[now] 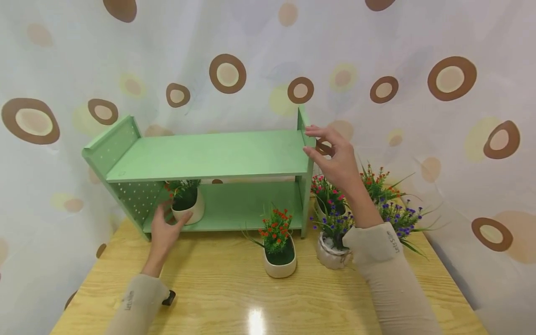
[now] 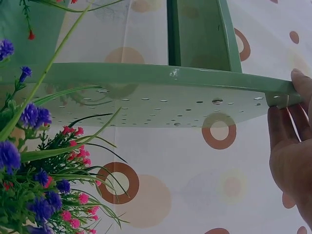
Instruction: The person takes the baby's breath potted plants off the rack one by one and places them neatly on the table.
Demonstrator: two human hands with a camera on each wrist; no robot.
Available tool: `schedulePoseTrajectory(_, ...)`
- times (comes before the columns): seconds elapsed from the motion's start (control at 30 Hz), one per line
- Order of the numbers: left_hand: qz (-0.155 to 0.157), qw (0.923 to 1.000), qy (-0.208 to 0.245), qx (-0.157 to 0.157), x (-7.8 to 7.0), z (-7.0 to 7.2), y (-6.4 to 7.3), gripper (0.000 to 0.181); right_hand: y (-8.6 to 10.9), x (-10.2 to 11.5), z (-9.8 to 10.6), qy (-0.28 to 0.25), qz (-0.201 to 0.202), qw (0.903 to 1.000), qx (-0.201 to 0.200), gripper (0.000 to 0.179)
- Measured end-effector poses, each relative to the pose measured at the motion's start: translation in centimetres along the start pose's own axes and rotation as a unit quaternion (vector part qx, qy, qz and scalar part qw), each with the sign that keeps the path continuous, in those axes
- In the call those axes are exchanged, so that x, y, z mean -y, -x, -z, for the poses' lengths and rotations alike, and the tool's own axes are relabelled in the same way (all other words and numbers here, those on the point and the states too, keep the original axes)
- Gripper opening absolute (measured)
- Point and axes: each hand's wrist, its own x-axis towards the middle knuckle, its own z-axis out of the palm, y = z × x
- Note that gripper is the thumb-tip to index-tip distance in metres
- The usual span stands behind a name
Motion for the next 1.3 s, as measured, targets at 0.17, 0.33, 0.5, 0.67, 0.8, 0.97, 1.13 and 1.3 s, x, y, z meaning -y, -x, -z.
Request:
schedulePoseTrajectory(0.17,-0.007,0.9998,-0.020,0.002,0.2,0.0,0.0,0.061,0.1,0.0,-0.1,-0.002,-0.004,1.0000,-0.001,0.035)
schedulePoseTrajectory(0.33,-0.011,0.9989,-0.042,0.016,0.3,0.6,-0.3,0.053,0.1,0.0,-0.2,-0.003,-0.009,1.0000,0.001,0.037)
schedulePoseTrajectory(0.5,-0.017,0.9985,-0.044,0.028,0.4,0.9,-0.4,0.049,0.2,0.0,-0.1,-0.003,-0.012,0.9999,0.001,0.037)
schedulePoseTrajectory(0.67,-0.018,0.9987,-0.039,0.028,0.4,1.0,-0.5,0.047,0.0,0.0,-0.1,-0.006,-0.002,1.0000,0.004,0.037)
schedulePoseTrajectory(0.8,-0.022,0.9989,-0.029,0.030,0.3,1.1,-0.4,0.046,0.0,0.0,0.0,-0.006,0.001,1.0000,0.005,0.037)
schedulePoseTrajectory(0.97,-0.029,0.9985,-0.029,0.035,0.2,1.0,-0.3,0.042,0.1,0.0,0.0,-0.005,-0.002,1.0000,0.005,0.037)
schedulePoseTrajectory(1.13,-0.033,0.9978,-0.038,0.044,0.0,0.9,0.0,0.041,0.1,-0.1,-0.1,-0.009,-0.005,0.9999,0.005,0.037)
schedulePoseTrajectory(1.3,-0.039,0.9967,-0.042,0.058,-0.4,0.7,0.6,0.043,0.2,-0.1,-0.1,-0.013,-0.007,0.9999,0.003,0.038)
